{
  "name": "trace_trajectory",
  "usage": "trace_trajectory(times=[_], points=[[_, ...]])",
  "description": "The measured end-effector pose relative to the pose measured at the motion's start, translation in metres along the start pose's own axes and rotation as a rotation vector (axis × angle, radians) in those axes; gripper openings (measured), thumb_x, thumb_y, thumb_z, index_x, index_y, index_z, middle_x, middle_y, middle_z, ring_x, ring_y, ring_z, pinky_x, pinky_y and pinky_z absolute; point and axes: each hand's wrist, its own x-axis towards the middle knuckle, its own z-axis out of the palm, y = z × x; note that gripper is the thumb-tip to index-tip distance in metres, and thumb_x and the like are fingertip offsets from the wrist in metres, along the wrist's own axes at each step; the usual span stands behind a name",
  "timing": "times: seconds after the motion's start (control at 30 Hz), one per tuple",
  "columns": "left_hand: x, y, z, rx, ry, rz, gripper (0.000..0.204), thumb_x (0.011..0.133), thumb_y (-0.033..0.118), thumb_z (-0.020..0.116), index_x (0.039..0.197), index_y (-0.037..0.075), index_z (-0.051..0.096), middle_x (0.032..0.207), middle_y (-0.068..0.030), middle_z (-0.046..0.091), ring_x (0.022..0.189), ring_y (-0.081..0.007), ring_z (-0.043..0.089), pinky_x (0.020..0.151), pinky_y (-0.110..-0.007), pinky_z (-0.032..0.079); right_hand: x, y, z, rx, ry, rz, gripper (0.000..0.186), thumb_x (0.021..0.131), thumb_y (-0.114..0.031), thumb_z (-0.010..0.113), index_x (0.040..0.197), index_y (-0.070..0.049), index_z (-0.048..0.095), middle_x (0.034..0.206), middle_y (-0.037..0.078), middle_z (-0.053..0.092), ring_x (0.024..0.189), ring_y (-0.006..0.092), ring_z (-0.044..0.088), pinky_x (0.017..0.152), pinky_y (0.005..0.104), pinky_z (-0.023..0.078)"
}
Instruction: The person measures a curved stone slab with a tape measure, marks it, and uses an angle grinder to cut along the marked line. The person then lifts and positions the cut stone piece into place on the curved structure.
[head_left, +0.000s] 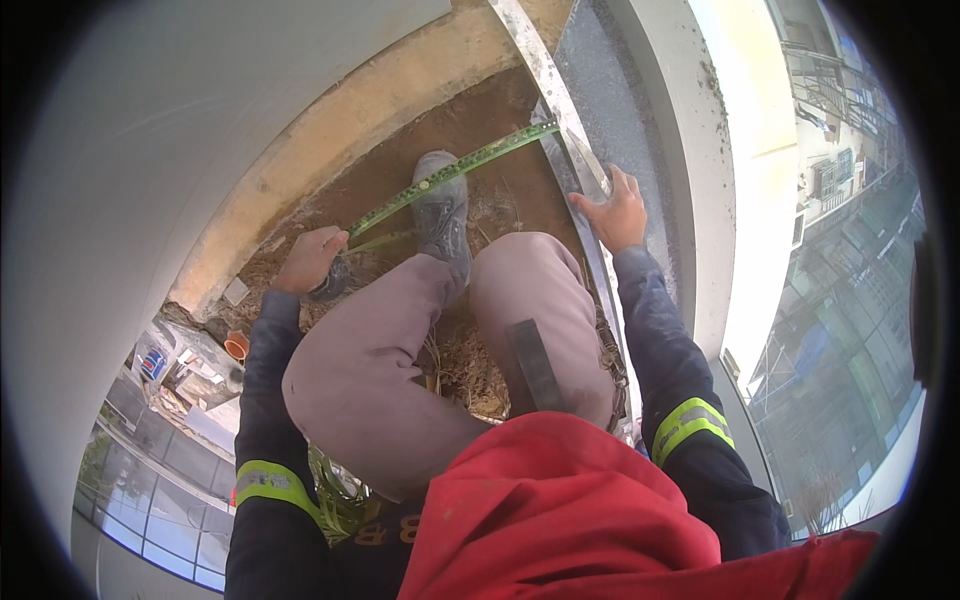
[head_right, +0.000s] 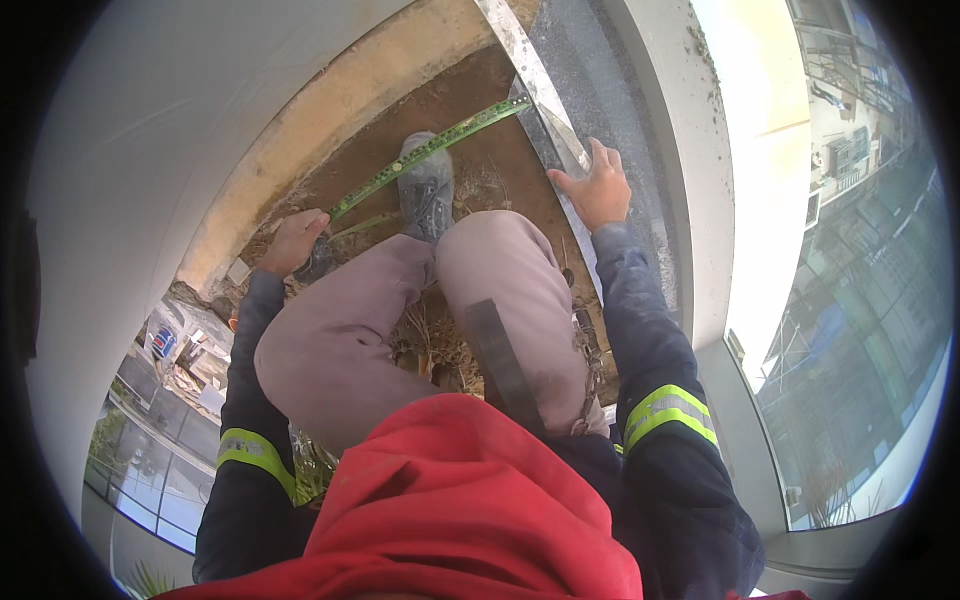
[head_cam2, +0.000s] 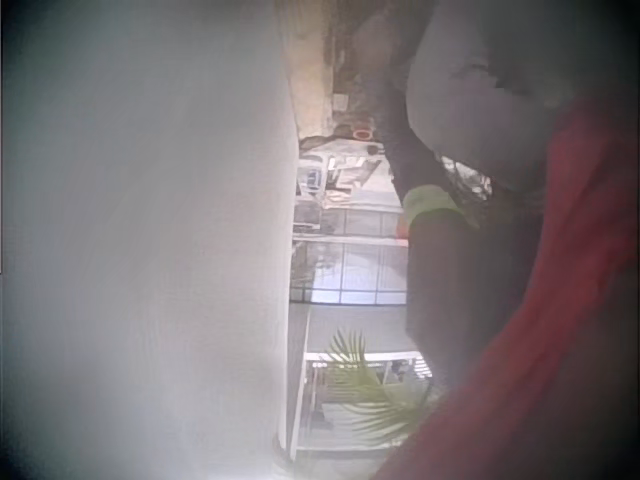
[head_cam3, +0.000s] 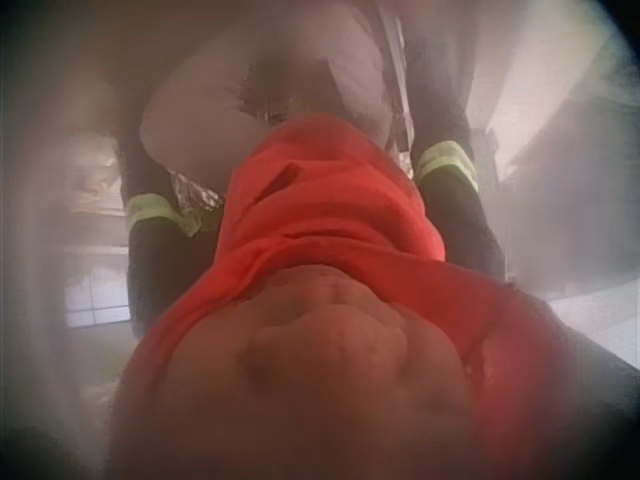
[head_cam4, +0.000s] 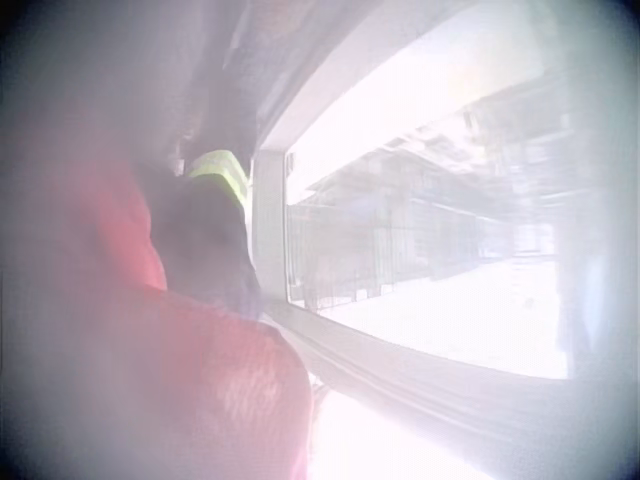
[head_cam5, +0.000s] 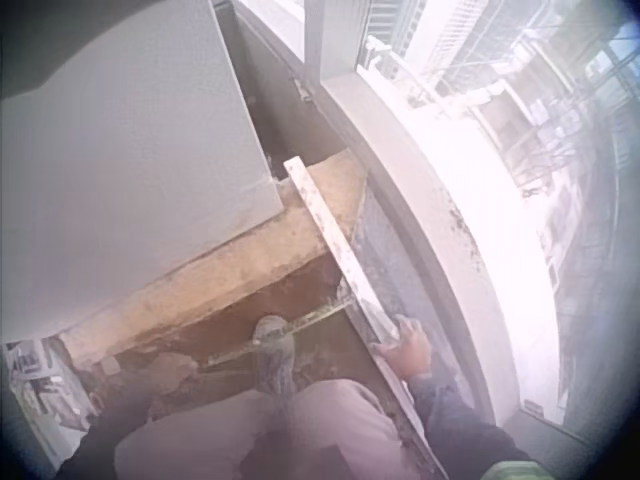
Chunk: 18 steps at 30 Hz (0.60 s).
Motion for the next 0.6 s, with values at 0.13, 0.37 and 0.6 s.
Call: trace_trajectory(times=[0.13,0.37,0.6], points=[[-0.004,-0.039,0.01,-0.031,0.037,-0.032,0.048,0.109,0.041,0.048,0.091,-0.002,0.06,0.079,-0.0135,0.057,0.079,-0.0235,0.053,0.08,-0.038,0.046,0.001,0.019,0.034,0.109,0.023,-0.15,0.071,0.071,-0.04,0.092,0.127,-0.005,0.066,0.117,0.012,0.067,0.102,0.0321,0.069,0.082,0.0434,0.057],[0.044,-0.083,0.062,-0.183,0.137,-0.044,0.047,0.109,0.04,0.049,0.092,-0.002,0.06,0.081,-0.0117,0.057,0.081,-0.0209,0.052,0.082,-0.036,0.045,-0.006,0.028,0.049,0.112,0.214,-0.298,0.055,0.069,-0.031,0.092,0.111,-0.004,0.071,0.1,0.01,0.068,0.082,0.0293,0.07,0.069,0.0406,0.057],[0.034,-0.069,0.076,-0.105,0.061,-0.153,0.045,0.108,0.039,0.05,0.092,-0.002,0.061,0.082,-0.0126,0.057,0.082,-0.0211,0.052,0.082,-0.037,0.045,-0.016,0.014,0.056,0.099,0.275,-0.252,0.052,0.068,-0.026,0.092,0.111,-0.005,0.072,0.1,0.008,0.068,0.079,0.0276,0.07,0.063,0.0391,0.056]])
